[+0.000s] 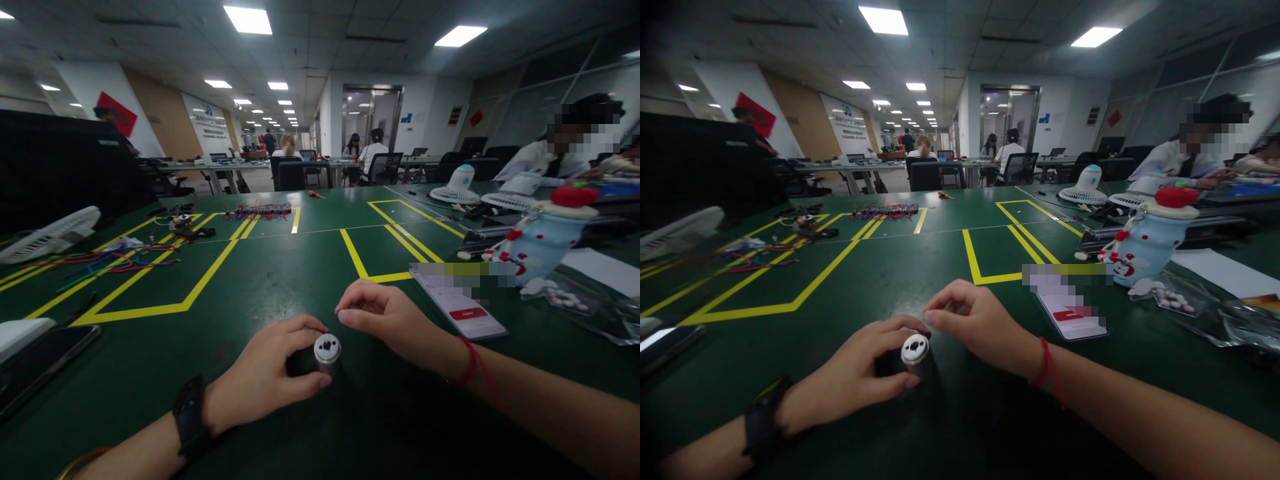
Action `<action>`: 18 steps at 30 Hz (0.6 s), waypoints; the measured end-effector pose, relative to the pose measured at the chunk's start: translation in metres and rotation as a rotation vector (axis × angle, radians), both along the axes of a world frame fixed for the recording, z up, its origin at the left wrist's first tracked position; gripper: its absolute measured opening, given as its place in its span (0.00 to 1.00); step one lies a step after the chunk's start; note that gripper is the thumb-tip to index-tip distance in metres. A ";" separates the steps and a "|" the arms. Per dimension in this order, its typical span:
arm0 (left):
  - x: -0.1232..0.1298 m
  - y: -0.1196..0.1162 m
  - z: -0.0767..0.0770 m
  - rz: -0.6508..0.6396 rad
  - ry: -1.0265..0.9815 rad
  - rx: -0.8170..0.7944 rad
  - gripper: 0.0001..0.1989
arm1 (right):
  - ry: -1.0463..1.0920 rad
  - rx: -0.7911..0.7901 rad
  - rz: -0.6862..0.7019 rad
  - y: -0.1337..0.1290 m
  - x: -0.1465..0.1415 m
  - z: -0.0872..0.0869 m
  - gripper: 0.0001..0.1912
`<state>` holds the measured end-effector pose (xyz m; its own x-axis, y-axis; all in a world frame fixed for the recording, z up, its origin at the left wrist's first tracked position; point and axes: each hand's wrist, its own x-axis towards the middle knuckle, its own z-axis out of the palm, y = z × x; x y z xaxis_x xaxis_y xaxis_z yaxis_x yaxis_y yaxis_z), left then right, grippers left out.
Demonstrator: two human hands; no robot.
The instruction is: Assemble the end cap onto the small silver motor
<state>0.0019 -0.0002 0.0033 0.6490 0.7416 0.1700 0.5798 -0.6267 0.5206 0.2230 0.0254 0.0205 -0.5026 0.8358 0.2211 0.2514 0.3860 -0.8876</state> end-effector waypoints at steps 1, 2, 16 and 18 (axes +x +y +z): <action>0.000 0.000 0.001 -0.003 0.004 -0.003 0.12 | -0.040 0.030 0.032 0.004 0.006 -0.001 0.08; 0.000 0.000 0.001 -0.008 0.009 -0.008 0.12 | -0.100 0.074 0.082 0.007 0.012 -0.002 0.06; 0.000 0.001 0.000 -0.013 0.042 -0.039 0.12 | -0.196 -0.007 0.288 0.021 0.034 -0.015 0.10; 0.000 0.001 0.000 -0.010 0.039 -0.038 0.12 | 0.070 -0.246 0.140 0.029 0.038 -0.018 0.10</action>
